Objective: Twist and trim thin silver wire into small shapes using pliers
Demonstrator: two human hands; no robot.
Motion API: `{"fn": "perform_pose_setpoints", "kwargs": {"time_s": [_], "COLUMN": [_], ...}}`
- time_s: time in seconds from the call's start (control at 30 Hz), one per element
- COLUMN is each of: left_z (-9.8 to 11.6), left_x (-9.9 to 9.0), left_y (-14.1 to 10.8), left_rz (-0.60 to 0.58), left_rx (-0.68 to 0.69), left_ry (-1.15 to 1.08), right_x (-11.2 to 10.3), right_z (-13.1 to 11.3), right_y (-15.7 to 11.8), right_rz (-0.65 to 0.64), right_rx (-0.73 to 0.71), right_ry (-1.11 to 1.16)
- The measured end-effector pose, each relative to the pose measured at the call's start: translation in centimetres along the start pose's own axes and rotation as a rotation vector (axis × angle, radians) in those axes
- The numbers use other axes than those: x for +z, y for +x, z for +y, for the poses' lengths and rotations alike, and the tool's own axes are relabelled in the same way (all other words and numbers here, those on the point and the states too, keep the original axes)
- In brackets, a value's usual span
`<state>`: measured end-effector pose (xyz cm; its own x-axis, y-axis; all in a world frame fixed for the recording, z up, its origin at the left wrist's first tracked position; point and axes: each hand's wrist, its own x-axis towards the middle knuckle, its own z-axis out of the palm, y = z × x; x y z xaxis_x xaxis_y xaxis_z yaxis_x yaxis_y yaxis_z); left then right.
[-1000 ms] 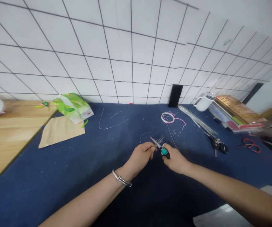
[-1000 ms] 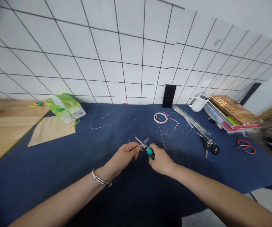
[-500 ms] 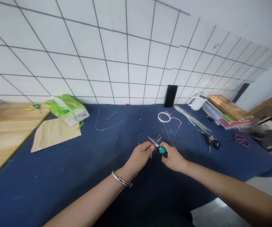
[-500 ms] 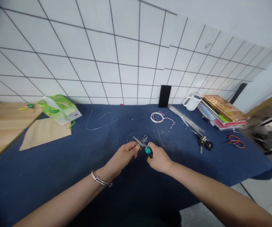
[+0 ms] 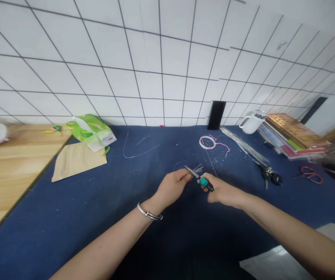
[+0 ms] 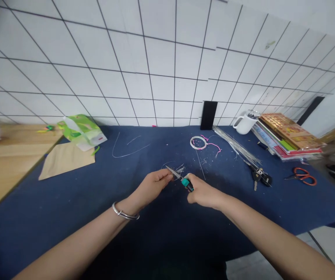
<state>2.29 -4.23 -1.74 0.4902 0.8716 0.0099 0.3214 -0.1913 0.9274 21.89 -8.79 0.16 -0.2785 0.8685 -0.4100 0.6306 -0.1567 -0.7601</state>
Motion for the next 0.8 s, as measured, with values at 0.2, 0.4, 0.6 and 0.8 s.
{"fn": "perform_pose_setpoints", "kwargs": {"time_s": [0.2, 0.4, 0.6, 0.8], "left_z": [0.1, -0.2, -0.9, -0.7], "left_x": [0.2, 1.3, -0.6, -2.5], "left_y": [0.0, -0.1, 0.4, 0.9], "left_rz": [-0.005, 0.115, 0.132, 0.122], "left_rx": [0.015, -0.146, -0.171, -0.070], "left_ry": [0.033, -0.404, -0.753, -1.118], "right_x": [0.4, 1.1, 1.4, 3.2], "right_z": [-0.1, -0.9, 0.8, 4.4], "right_y": [-1.1, -0.6, -2.8, -4.3], "right_rz": [0.072, 0.146, 0.347, 0.397], "right_rx": [0.026, 0.026, -0.088, -0.225], "right_ry": [0.180, 0.273, -0.471, -0.895]}}
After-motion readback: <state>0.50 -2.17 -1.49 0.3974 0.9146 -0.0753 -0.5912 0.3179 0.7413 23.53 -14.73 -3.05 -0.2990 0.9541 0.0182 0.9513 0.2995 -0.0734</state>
